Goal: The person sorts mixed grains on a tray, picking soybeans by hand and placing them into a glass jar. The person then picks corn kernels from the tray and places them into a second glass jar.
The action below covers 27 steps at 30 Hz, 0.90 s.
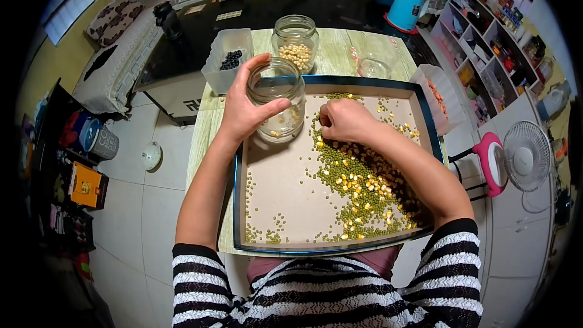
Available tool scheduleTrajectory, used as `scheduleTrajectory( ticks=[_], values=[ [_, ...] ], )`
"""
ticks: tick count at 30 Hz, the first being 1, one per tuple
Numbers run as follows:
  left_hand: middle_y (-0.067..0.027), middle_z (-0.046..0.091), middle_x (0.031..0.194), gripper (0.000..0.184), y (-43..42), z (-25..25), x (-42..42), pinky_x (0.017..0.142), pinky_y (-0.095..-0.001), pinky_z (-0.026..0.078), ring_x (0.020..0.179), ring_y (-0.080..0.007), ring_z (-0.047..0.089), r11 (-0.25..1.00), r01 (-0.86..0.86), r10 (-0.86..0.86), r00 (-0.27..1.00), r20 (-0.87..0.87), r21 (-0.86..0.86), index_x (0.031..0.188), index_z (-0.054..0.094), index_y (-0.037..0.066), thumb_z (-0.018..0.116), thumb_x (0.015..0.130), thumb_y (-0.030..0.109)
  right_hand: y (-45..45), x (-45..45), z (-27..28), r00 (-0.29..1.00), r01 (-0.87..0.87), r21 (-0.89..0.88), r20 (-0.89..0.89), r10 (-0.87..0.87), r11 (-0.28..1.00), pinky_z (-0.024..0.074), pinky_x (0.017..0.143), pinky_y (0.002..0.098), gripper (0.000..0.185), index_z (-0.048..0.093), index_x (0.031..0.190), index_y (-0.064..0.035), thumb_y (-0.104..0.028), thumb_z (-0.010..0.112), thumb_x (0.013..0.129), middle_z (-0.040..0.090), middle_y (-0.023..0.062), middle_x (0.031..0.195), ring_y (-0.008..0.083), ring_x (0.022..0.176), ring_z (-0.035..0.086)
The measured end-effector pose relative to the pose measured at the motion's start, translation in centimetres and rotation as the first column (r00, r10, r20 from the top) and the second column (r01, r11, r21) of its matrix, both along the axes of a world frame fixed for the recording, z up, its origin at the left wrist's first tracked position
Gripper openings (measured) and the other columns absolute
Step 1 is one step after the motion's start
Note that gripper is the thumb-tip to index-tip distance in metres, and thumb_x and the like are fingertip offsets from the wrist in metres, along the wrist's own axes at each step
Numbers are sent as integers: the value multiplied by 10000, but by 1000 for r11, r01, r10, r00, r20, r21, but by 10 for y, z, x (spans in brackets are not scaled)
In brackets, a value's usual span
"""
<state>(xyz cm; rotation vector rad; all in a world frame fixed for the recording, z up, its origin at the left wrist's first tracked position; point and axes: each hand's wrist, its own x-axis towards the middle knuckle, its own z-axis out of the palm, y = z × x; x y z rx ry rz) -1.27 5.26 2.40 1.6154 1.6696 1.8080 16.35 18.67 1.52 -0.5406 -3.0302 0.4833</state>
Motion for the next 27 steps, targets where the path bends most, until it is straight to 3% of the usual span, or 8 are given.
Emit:
scheduleTrajectory(
  ticks=[5, 7, 10, 15, 20, 22, 24, 27],
  values=[
    [-127, 489, 1218, 819, 0, 0, -1, 981, -338, 356, 1149, -222, 469, 1000, 4, -4, 1000, -1, 1, 1252, 418, 33, 802, 586, 314, 2, 1, -1, 995, -47, 92, -79, 54, 995, 473, 646, 387, 145, 596, 716, -30, -164, 595, 661, 609, 142, 729, 302, 698, 598],
    [-131, 486, 1219, 819, 0, 0, -1, 982, -335, 356, 1145, -226, 472, 1000, 8, -8, 1000, 5, 0, 1251, 416, 30, 802, 585, 310, 5, 0, 18, 970, 18, 78, -243, 1, 997, 489, 660, 403, 135, 602, 700, -40, -171, 574, 678, 612, 149, 724, 296, 685, 604],
    [-135, 483, 1221, 824, 0, 0, 0, 982, -336, 356, 1143, -229, 472, 1000, 10, -10, 1000, 12, -2, 1253, 413, 27, 802, 584, 308, 3, -10, 63, 889, 58, -137, -443, -114, 989, 483, 595, 334, 157, 607, 718, -32, -183, 604, 677, 611, 119, 676, 236, 619, 605],
    [-138, 480, 1224, 827, 1, -2, -1, 983, -338, 357, 1143, -232, 472, 999, 32, -33, 999, 29, 8, 1256, 409, 26, 804, 583, 299, -8, -41, 81, 732, -150, -161, -682, 0, 975, 479, 593, 327, 176, 612, 744, -17, -182, 620, 683, 608, 112, 674, 233, 625, 605],
    [-137, 480, 1226, 825, -1, 0, 0, 984, -340, 356, 1146, -232, 470, 1000, 11, -11, 999, 34, -5, 1256, 410, 27, 805, 583, 293, -8, -26, 73, 724, -106, -111, -690, 0, 988, 476, 610, 330, 151, 617, 758, -28, -171, 632, 710, 601, 108, 674, 236, 649, 602],
    [-134, 480, 1229, 825, -1, 1, 1, 987, -343, 353, 1151, -231, 467, 1000, 8, -8, 1000, 11, -9, 1256, 410, 29, 803, 585, 303, -4, -12, 57, 877, -28, -180, -476, -63, 983, 454, 566, 263, 123, 621, 795, -20, -117, 662, 730, 595, 61, 686, 110, 609, 557],
    [-132, 481, 1229, 823, 0, -1, -2, 987, -344, 353, 1154, -230, 466, 1000, 3, -3, 1000, -4, -6, 1255, 411, 29, 801, 587, 310, -3, -2, 34, 917, -55, -210, -397, -34, 976, 478, 613, 340, 94, 619, 750, -38, -115, 626, 697, 612, 116, 686, 249, 648, 606],
    [-130, 483, 1228, 823, 0, 0, -1, 988, -346, 351, 1158, -229, 463, 1000, -1, 1, 1000, -13, -5, 1254, 413, 30, 799, 590, 324, -5, 10, 14, 982, -82, -215, -184, 42, 973, 482, 632, 357, 91, 629, 744, -52, -130, 622, 696, 622, 115, 695, 264, 665, 609]
  ],
)
